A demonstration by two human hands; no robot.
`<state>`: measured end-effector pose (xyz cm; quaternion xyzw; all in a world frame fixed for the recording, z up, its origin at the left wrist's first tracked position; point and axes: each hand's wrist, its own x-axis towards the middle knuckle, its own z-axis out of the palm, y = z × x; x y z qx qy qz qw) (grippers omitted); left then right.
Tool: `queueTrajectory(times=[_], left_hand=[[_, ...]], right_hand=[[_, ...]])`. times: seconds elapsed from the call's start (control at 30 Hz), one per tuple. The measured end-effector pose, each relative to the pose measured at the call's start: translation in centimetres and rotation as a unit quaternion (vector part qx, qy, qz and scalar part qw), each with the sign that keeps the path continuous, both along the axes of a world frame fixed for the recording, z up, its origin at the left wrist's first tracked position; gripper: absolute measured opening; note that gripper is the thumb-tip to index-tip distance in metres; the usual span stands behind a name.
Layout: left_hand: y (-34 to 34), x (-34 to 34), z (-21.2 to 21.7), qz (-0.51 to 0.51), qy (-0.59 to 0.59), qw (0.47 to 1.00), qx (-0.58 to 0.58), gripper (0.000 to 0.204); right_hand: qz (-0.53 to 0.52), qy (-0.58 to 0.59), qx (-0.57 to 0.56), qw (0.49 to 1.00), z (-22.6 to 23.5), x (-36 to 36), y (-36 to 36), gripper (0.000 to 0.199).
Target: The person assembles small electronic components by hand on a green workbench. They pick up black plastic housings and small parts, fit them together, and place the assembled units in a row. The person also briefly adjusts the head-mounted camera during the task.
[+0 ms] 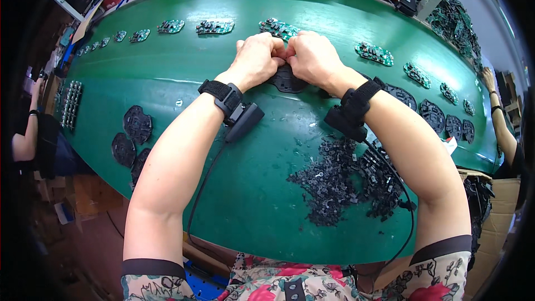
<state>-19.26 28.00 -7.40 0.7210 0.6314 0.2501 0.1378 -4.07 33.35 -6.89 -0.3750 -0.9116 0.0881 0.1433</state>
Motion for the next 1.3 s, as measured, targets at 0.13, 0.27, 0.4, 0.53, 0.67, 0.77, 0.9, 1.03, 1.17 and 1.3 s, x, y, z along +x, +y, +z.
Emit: queueTrajectory(times=[0.13,0.27,0.4,0.53,0.67,0.77,0.9,1.03,1.17,1.3], left_hand=[[0.6,0.7,0.9,0.024,0.015,0.997,-0.07,0.01],[0.3,1.7,1.8,0.016,0.097,0.993,-0.069,0.011],[-0.1,2.1,1.8,0.028,0.08,0.994,-0.071,0.009],[0.3,1.8,1.0,0.031,0.059,0.996,-0.058,0.013],[0.2,2.2,0.9,0.056,0.044,0.995,-0.068,0.013],[0.0,2.7,0.4,0.074,0.005,0.996,-0.042,0.013],[0.0,3.2,0.5,0.057,0.07,0.995,-0.034,0.01],[-0.2,3.0,0.4,-0.055,0.178,0.98,0.069,0.004],[-0.6,3.2,0.2,-0.108,0.263,0.952,0.111,0.005],[-0.9,3.1,0.9,-0.129,0.278,0.948,0.086,0.006]], right_hand=[[-0.035,0.01,-0.147,0.988,1.7,0.4,0.7,0.014],[-0.036,0.092,-0.123,0.987,4.5,2.6,1.0,0.019],[-0.041,0.122,-0.134,0.983,8.8,5.7,-1.4,0.018],[-0.046,0.138,-0.146,0.978,10.0,8.7,-3.5,0.019],[-0.076,0.116,-0.198,0.97,10.8,10.2,-6.4,0.019],[-0.076,0.121,-0.208,0.968,9.8,11.3,-7.4,0.018],[-0.102,0.123,-0.234,0.959,8.5,12.6,-7.7,0.018],[-0.118,0.083,-0.259,0.955,7.8,13.1,-7.8,0.014],[-0.042,0.052,-0.277,0.959,5.8,13.5,-8.1,0.011],[-0.048,0.029,-0.289,0.956,5.0,13.2,-8.8,0.011]])
